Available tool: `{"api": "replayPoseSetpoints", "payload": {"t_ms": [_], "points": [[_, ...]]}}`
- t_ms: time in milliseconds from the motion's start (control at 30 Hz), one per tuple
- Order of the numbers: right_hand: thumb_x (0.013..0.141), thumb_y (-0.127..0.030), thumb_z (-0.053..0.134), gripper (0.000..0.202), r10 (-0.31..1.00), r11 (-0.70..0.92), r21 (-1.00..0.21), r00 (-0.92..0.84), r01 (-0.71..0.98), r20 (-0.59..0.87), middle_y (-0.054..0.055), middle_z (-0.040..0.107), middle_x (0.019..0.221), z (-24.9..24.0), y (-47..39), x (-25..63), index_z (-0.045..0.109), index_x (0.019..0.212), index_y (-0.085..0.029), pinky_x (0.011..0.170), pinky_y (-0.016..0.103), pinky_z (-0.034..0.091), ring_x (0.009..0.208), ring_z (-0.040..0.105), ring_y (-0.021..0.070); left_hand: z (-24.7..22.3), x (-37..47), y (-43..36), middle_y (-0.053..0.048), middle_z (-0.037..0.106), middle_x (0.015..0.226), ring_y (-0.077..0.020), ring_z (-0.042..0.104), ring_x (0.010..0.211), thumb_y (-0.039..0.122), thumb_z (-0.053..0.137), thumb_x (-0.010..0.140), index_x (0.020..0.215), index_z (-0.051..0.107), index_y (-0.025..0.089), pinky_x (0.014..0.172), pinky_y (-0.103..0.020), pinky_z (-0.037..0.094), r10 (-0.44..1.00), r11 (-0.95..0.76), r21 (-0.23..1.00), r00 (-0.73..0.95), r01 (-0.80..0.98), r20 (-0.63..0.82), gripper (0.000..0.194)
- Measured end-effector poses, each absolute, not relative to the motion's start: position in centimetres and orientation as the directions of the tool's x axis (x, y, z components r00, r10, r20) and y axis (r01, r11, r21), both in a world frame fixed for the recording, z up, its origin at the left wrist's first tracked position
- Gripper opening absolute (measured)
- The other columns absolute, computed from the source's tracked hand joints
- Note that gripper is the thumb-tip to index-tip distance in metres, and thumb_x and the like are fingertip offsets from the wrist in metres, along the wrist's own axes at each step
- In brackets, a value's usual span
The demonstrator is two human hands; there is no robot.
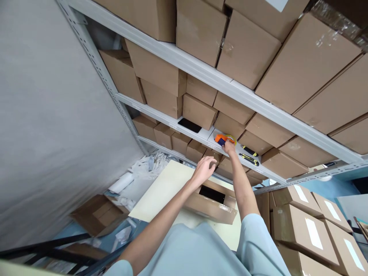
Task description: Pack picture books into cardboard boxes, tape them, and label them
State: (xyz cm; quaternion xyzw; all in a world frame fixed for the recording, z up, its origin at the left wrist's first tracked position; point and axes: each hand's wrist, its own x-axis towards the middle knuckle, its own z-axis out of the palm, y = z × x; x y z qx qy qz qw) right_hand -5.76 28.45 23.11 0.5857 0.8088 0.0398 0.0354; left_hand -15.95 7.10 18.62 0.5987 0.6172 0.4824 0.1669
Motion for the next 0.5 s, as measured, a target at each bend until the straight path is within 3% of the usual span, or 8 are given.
{"api": "replayPoseSetpoints", "payload": {"t_ms": [167,233,300,333,400,500], "points": [[0.11,-0.03,0.049,0.051,0.926,0.373,-0.103,-0.363,0.922,0.107,0.025,0.067,0.142,21.9,25.2,-3.9,0.043,0.154,-0.005,0.116,0.04,0.047,0.131,0.065,0.0299,18.1,-15.8,5.8,-0.008,0.079,0.124,-0.0278,0.073,0.122,0.01,0.064,0.096,0.113,0.075,0.022,0.112,-0.046,0.057,0.867,-0.219,0.832,-0.289,0.509,0.405,0.023],[0.112,-0.039,0.045,0.049,0.906,0.421,-0.318,-0.378,0.85,0.188,0.021,0.069,0.138,20.6,22.1,-2.9,0.048,0.15,-0.009,0.11,0.041,0.052,0.124,0.067,0.0285,17.5,-16.5,5.0,-0.009,0.079,0.124,-0.0266,0.074,0.12,0.015,0.062,0.099,0.118,0.073,0.022,0.11,-0.044,0.058,0.837,-0.235,0.86,-0.355,0.453,0.416,0.023],[0.107,-0.052,0.054,0.049,0.895,0.441,-0.687,-0.344,0.578,0.285,0.017,0.074,0.125,19.1,18.2,-2.0,0.059,0.136,-0.013,0.103,0.043,0.056,0.111,0.07,0.0285,16.8,-17.1,4.1,-0.008,0.078,0.123,-0.0246,0.075,0.116,0.02,0.063,0.102,0.123,0.071,0.022,0.105,-0.041,0.061,0.816,-0.267,0.883,-0.397,0.385,0.42,0.023],[0.103,-0.059,0.061,0.051,0.897,0.416,-0.811,-0.334,0.411,0.291,0.015,0.075,0.121,18.5,16.0,-1.6,0.063,0.13,-0.016,0.102,0.044,0.057,0.108,0.07,0.0281,16.5,-17.3,3.6,-0.008,0.077,0.123,-0.0235,0.075,0.113,0.022,0.064,0.102,0.123,0.07,0.022,0.102,-0.039,0.062,0.816,-0.29,0.89,-0.395,0.353,0.423,0.023],[0.098,-0.063,0.069,0.051,0.91,0.327,-0.927,-0.328,0.186,0.255,0.012,0.077,0.122,17.8,11.8,-1.4,0.067,0.126,-0.02,0.106,0.044,0.056,0.111,0.071,0.0274,16.1,-17.3,2.6,-0.007,0.077,0.12,-0.0212,0.075,0.108,0.024,0.067,0.101,0.121,0.071,0.023,0.099,-0.037,0.062,0.826,-0.337,0.892,-0.361,0.301,0.433,0.02],[0.097,-0.063,0.071,0.052,0.926,0.226,-0.973,-0.318,0.036,0.203,0.011,0.077,0.128,17.9,7.0,-1.9,0.067,0.13,-0.021,0.113,0.045,0.054,0.117,0.072,0.027,15.9,-16.7,1.0,-0.005,0.075,0.115,-0.0195,0.074,0.104,0.026,0.07,0.101,0.115,0.071,0.023,0.097,-0.034,0.062,0.841,-0.364,0.9,-0.33,0.241,0.429,0.014]]}}
